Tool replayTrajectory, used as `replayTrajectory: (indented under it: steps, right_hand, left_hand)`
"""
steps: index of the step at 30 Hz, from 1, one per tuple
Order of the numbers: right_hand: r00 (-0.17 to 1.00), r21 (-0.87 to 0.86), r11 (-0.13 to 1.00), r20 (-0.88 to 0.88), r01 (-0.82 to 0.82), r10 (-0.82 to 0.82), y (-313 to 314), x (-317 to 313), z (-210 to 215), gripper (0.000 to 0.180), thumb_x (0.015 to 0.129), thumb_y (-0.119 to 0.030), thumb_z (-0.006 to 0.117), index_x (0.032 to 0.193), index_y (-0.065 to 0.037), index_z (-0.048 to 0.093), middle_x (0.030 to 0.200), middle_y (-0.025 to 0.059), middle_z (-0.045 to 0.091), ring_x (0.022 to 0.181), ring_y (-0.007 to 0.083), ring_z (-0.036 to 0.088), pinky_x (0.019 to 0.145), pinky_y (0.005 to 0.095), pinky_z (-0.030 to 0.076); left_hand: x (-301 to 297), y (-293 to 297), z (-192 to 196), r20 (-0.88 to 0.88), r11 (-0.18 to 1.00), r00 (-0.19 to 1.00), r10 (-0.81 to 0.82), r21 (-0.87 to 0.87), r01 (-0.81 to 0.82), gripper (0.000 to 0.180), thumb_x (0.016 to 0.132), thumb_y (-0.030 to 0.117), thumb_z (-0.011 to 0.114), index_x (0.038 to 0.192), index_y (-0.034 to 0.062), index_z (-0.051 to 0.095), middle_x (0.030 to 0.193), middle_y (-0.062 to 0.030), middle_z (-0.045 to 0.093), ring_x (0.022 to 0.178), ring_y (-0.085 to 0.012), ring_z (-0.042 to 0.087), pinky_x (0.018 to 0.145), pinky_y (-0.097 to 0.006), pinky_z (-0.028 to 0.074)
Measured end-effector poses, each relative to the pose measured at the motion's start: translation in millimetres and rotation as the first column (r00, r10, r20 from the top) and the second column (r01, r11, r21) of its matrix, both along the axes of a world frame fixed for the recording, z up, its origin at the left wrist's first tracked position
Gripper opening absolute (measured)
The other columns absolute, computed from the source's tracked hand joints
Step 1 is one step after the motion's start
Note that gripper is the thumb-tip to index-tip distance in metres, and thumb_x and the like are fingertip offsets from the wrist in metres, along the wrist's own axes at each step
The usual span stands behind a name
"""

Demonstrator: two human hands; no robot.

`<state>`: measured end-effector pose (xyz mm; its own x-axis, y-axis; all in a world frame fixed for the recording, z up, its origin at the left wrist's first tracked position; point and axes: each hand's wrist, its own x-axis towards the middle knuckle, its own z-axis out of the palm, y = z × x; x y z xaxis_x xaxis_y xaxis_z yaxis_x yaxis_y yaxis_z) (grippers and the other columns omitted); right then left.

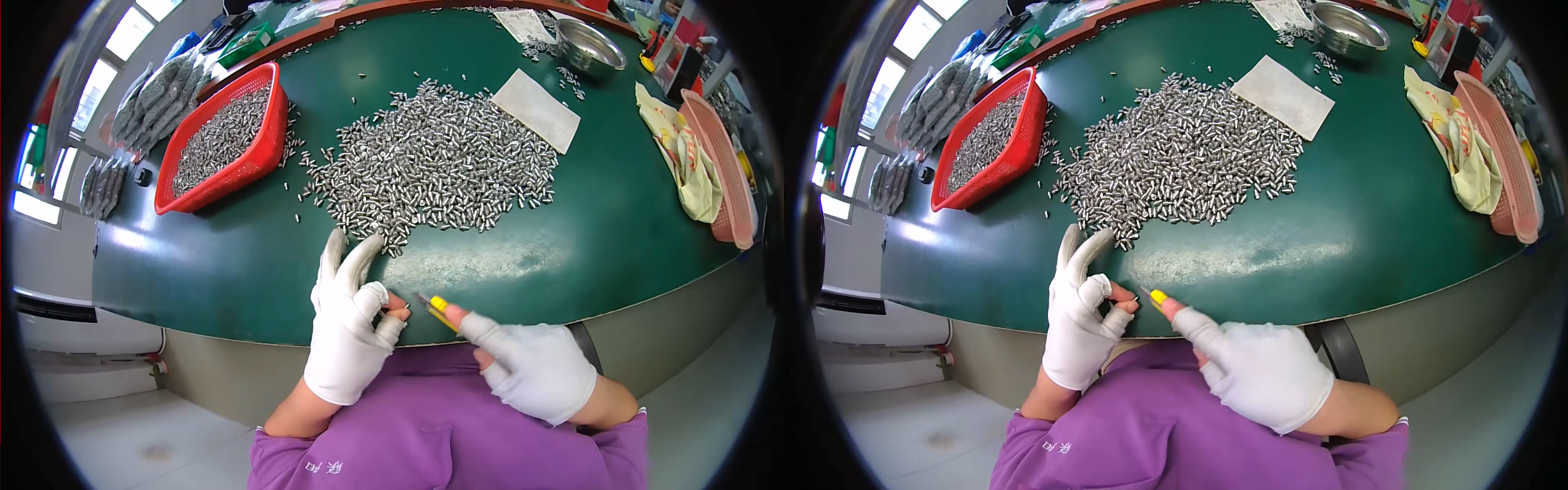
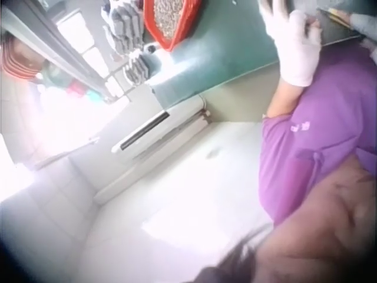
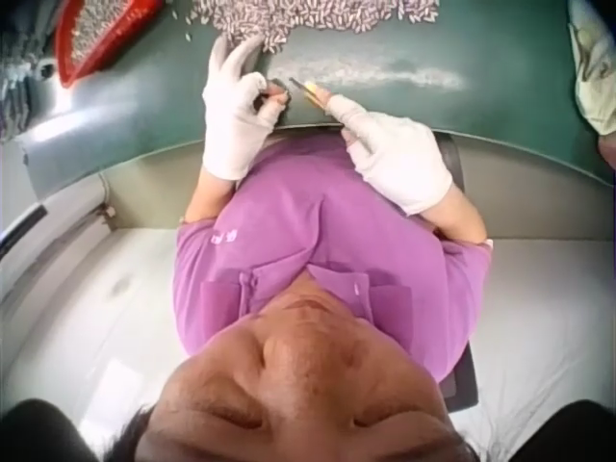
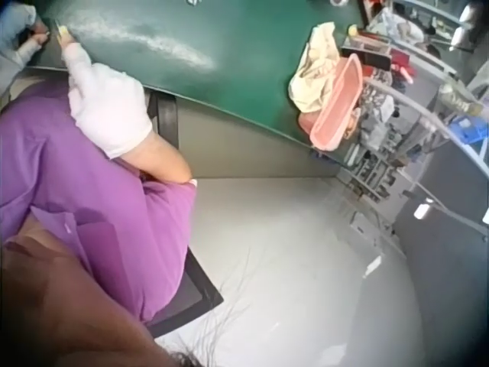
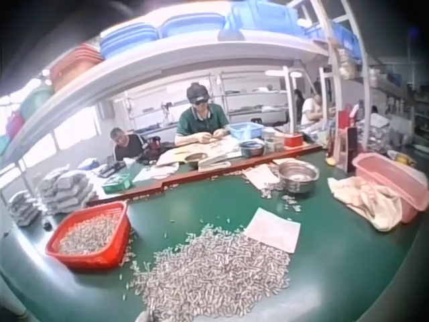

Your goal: Manually inspecting and sorting small metal pins on a workbench in a manufacturing setting.

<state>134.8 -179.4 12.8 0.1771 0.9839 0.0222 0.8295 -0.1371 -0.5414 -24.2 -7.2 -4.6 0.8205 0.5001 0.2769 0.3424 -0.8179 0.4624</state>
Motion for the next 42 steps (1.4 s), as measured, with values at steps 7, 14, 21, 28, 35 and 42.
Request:
replayTrajectory:
  steps: [7,14,21,28,35,42]
  right_hand:
    - [0.665,0.268,0.761,0.372,0.591,-0.647,-8,91,-17,0.063,0.086,0.005,0.051,0.143,-0.022,0.051,0.095,0.01,0.062,0.078,0.0303,0.062,0.073,0.0408,0.051]
    - [0.664,0.388,0.853,0.541,0.348,-0.517,15,113,-17,0.038,0.078,-0.009,0.071,0.115,-0.015,0.067,0.116,0.0115,0.062,0.102,0.0313,0.06,0.086,0.0417,0.049]
    - [0.953,0.392,0.902,0.295,-0.182,0.065,95,66,-8,0.008,0.075,-0.015,0.069,0.081,-0.011,0.066,0.088,0.0055,0.061,0.085,0.0262,0.061,0.073,0.0388,0.051]
    - [0.891,0.199,0.958,0.442,-0.206,0.1,117,59,-12,0.009,0.075,-0.017,0.071,0.081,-0.011,0.069,0.091,0.0067,0.06,0.088,0.0278,0.059,0.075,0.0403,0.049]
    - [0.985,0.463,0.87,0.045,-0.171,0.169,113,53,-6,0.014,0.074,-0.017,0.075,0.085,-0.012,0.067,0.096,0.0038,0.062,0.092,0.028,0.059,0.08,0.0401,0.049]
    - [0.949,0.537,0.812,-0.063,-0.228,0.308,116,51,-18,0.021,0.069,-0.017,0.08,0.086,-0.012,0.068,0.093,0.0037,0.063,0.082,0.0283,0.06,0.071,0.0399,0.05]
  left_hand:
    - [-4,-3,-12,0.275,0.772,0.924,0.264,-0.635,-0.031,0.017,0.083,-0.004,0.068,0.094,0.0016,0.057,0.103,-0.0102,0.067,0.086,-0.0177,0.062,0.079,-0.028,0.05]
    - [7,1,-2,0.187,0.486,0.927,0.324,-0.874,0.006,0.005,0.095,0.004,0.059,0.099,0.0036,0.058,0.089,-0.0024,0.061,0.068,-0.0055,0.05,0.063,-0.02,0.043]
    - [10,4,-7,0.273,0.41,0.907,0.32,-0.903,0.127,0.009,0.096,0.005,0.059,0.104,0.0039,0.055,0.093,-0.0069,0.065,0.07,-0.0081,0.056,0.063,-0.022,0.047]
    - [3,14,-15,0.338,0.413,0.9,0.275,-0.887,0.207,0.019,0.099,0.014,0.057,0.114,0.0031,0.057,0.092,-0.007,0.064,0.067,-0.0076,0.055,0.062,-0.021,0.047]
    - [11,20,-6,0.306,0.184,0.925,0.225,-0.946,0.268,0.042,0.096,0.039,0.063,0.118,0.0048,0.052,0.095,-0.0073,0.061,0.059,-0.0061,0.046,0.05,-0.019,0.031]
    - [14,19,-4,0.202,0.026,0.962,0.184,-0.979,0.201,0.022,0.099,0.026,0.061,0.112,0.0095,0.053,0.089,-0.0028,0.06,0.059,-0.0046,0.047,0.051,-0.018,0.035]
